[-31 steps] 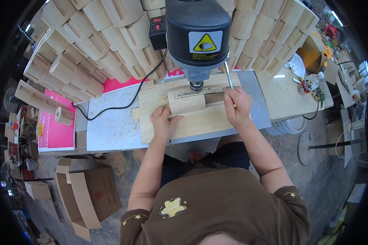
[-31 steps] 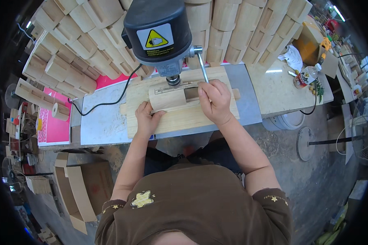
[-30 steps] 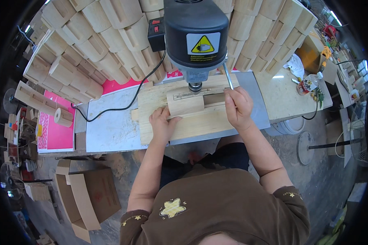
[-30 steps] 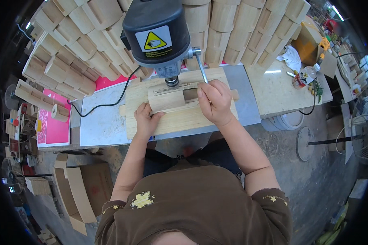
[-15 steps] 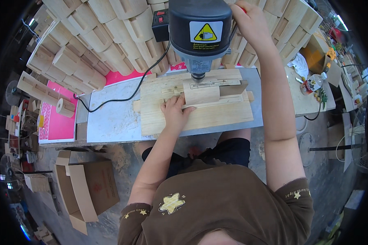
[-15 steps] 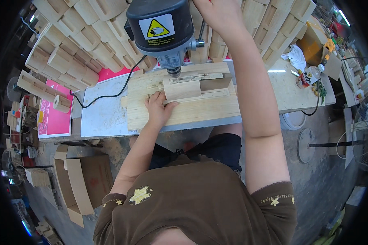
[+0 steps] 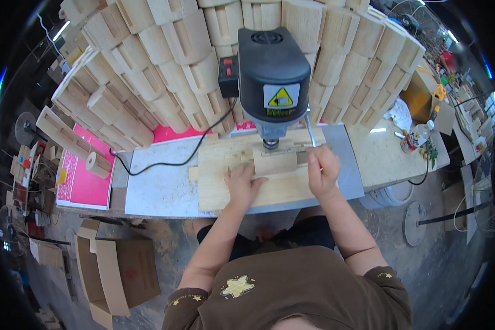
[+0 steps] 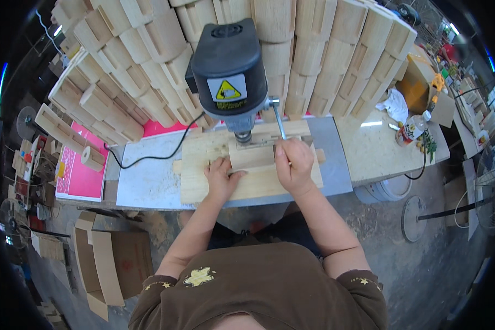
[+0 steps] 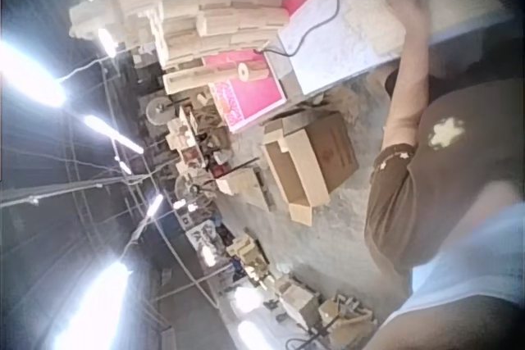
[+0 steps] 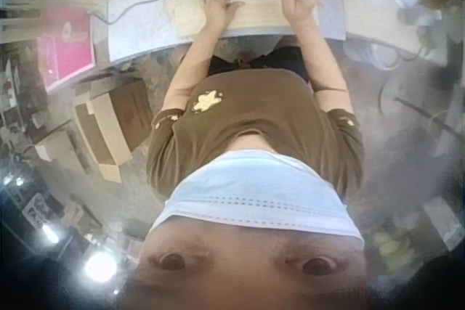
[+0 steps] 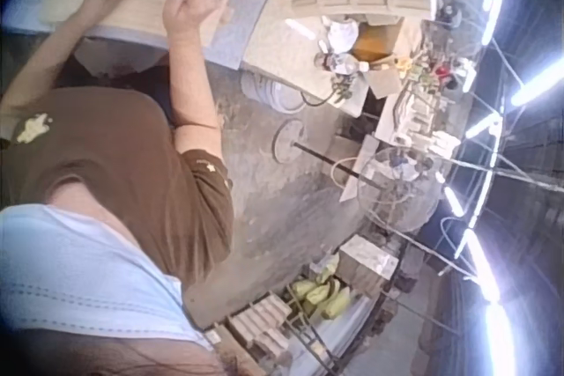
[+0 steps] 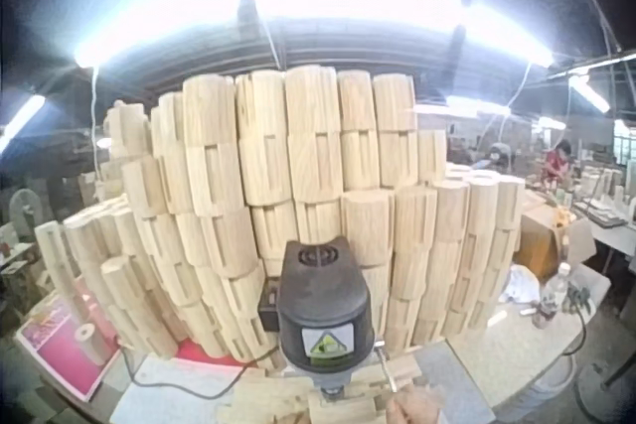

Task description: Drilling holes into wooden cylindrical blocks using a bench drill press and a guide jig.

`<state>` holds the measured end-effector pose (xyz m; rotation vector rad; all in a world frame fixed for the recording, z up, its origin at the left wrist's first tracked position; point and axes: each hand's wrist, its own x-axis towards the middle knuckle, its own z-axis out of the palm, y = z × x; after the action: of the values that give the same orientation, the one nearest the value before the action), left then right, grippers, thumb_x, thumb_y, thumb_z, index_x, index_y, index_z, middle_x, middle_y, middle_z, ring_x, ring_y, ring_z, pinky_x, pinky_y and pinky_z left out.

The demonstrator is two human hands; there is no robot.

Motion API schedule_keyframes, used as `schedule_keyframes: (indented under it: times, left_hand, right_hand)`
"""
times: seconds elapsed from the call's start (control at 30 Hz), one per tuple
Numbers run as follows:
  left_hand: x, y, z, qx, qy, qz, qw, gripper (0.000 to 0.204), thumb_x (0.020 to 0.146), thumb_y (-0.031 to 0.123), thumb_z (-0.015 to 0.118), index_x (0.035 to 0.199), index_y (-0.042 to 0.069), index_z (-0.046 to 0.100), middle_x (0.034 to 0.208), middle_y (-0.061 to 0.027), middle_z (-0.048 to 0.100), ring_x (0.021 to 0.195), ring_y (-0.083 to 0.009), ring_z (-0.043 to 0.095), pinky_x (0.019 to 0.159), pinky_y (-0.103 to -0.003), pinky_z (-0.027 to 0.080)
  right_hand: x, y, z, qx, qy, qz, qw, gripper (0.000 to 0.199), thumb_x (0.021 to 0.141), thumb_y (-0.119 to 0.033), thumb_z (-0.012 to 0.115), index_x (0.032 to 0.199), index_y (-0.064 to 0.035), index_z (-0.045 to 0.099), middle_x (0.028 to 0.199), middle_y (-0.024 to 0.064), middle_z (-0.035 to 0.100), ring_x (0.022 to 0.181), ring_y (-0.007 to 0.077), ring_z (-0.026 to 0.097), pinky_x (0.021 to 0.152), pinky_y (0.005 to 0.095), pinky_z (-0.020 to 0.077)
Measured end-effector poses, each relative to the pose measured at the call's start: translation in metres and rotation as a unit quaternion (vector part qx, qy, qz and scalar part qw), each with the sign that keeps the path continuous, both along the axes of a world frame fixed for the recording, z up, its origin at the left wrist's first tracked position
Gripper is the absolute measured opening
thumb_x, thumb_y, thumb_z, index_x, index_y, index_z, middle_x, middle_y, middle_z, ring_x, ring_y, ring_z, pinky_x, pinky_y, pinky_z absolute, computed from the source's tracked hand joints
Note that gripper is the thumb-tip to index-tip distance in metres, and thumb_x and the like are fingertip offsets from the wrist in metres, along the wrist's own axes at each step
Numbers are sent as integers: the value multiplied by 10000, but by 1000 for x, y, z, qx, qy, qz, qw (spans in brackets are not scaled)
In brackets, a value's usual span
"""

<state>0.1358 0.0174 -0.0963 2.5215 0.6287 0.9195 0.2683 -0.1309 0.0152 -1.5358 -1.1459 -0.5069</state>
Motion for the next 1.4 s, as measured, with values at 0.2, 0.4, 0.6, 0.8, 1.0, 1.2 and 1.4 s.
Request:
schedule_keyframes:
  times: [0.2,0.4,0.6,0.8,1.0,1.2,1.4]
  left_hand:
    - [0,0,-2,3,6,5,1000,502,657,312,722,1102,117,596,820,-42,535,850,-233,502,774,-394,280]
    - [-1,0,-2,-14,29,6,999,503,661,323,723,1102,118,594,837,-49,542,880,-242,511,796,-410,283]
    - [0,-1,0,-46,28,8,999,470,663,335,720,1066,120,606,837,-56,549,890,-246,517,815,-420,288]
    - [2,-3,5,-96,34,17,995,512,603,346,765,1047,131,628,864,-50,560,893,-235,528,828,-409,297]
    - [15,-1,0,-146,-51,11,988,491,538,288,807,963,110,637,876,-58,571,875,-252,539,849,-414,318]
    - [6,20,-11,-217,-124,-91,964,404,522,151,814,877,52,647,871,-72,554,847,-249,543,756,-337,421]
    - [-88,39,28,-193,-98,-129,968,337,580,93,784,875,14,642,828,-69,561,774,-197,536,693,-274,437]
  right_hand:
    - [17,15,-39,60,-41,29,997,86,733,7,555,812,-2,590,664,114,542,585,270,513,574,357,396]
    - [14,7,18,54,-112,11,992,31,740,-6,567,767,-11,581,634,107,539,534,256,495,525,348,387]
    - [59,50,116,-56,0,-116,992,165,835,-197,572,784,-40,578,596,161,533,549,343,534,532,374,422]
    - [92,76,114,-103,107,-69,987,229,842,-272,583,927,-60,597,682,140,573,678,270,580,650,342,454]
    - [90,21,32,-335,158,129,920,439,790,-270,654,1177,-99,535,955,96,597,953,226,544,845,338,412]
    - [73,-8,-26,-484,-11,25,875,357,721,-243,696,1035,-106,597,1016,96,614,1013,298,538,822,402,403]
    - [56,-27,-25,-457,11,78,886,270,707,-201,695,932,-82,604,917,73,621,922,286,563,785,394,407]
